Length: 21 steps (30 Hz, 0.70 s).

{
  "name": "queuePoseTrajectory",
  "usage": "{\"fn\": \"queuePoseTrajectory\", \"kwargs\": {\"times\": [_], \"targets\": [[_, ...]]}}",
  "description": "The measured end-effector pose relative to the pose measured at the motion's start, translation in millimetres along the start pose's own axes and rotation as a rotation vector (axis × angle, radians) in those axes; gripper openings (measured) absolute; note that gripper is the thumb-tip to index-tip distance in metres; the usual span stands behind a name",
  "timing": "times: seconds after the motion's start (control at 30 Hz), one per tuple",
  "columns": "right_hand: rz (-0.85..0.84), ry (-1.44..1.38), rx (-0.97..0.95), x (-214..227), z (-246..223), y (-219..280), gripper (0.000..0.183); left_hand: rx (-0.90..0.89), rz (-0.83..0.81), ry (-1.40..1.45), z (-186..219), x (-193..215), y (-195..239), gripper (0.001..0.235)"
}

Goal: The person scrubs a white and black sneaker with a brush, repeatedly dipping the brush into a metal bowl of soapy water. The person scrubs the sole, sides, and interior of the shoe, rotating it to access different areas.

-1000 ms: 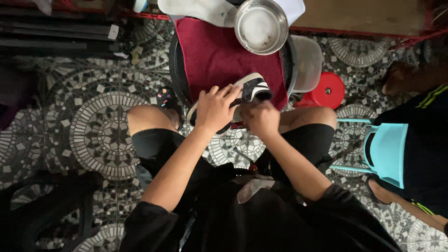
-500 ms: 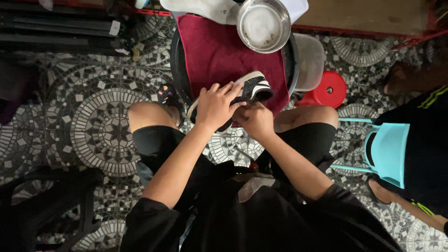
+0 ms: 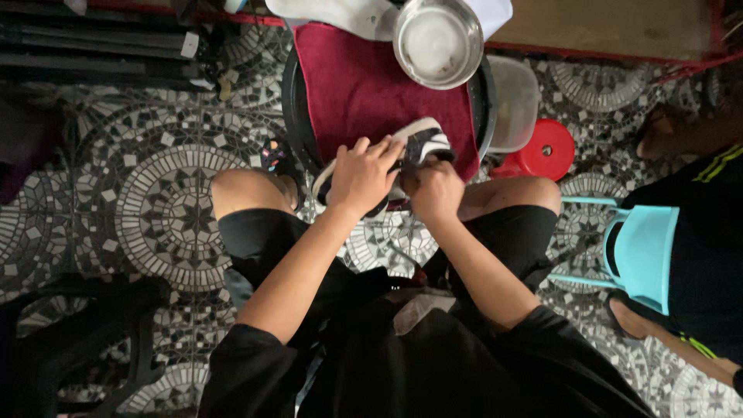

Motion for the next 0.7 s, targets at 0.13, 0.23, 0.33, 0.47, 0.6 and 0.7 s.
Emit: {"fn": "queuePoseTrajectory", "kwargs": {"times": [0.13,0.23,0.33,0.47,0.6,0.7], "targets": [[-0.132,-0.245,0.177,-20,2,8,0.030,0.002,-0.004,0.026,-4,1,0,0.055],[-0.282,-0.179,0.157,-26,38,-3,0.028,-0.012,0.043,0.019,-2,4,4,0.055],[-0.086,-0.043,0.094,-54,43,18,0.022,-0.005,0.046,0.020,-4,4,2,0.057],[-0.039,-0.040,0.267,-18,32,14,0.022,-0.003,0.053,0.038,-3,4,3,0.060],[-0.008,-0.161,0.209,-58,36,37,0.022,-0.006,0.049,0.045,-4,6,2,0.058],[-0.003,-0.172,0.241,-72,56,44,0.019,-0.002,0.060,0.061,-4,3,4,0.059]]}}
Point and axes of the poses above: each hand's wrist, its own y-axis away from the middle knuckle, its own x-axis out of the back of the hand, z = x × y, the point moved 6 cm from there along -y, towards the middle knuckle, and after that the axes turned 8 degrees about -z, right-handed, at the moved point
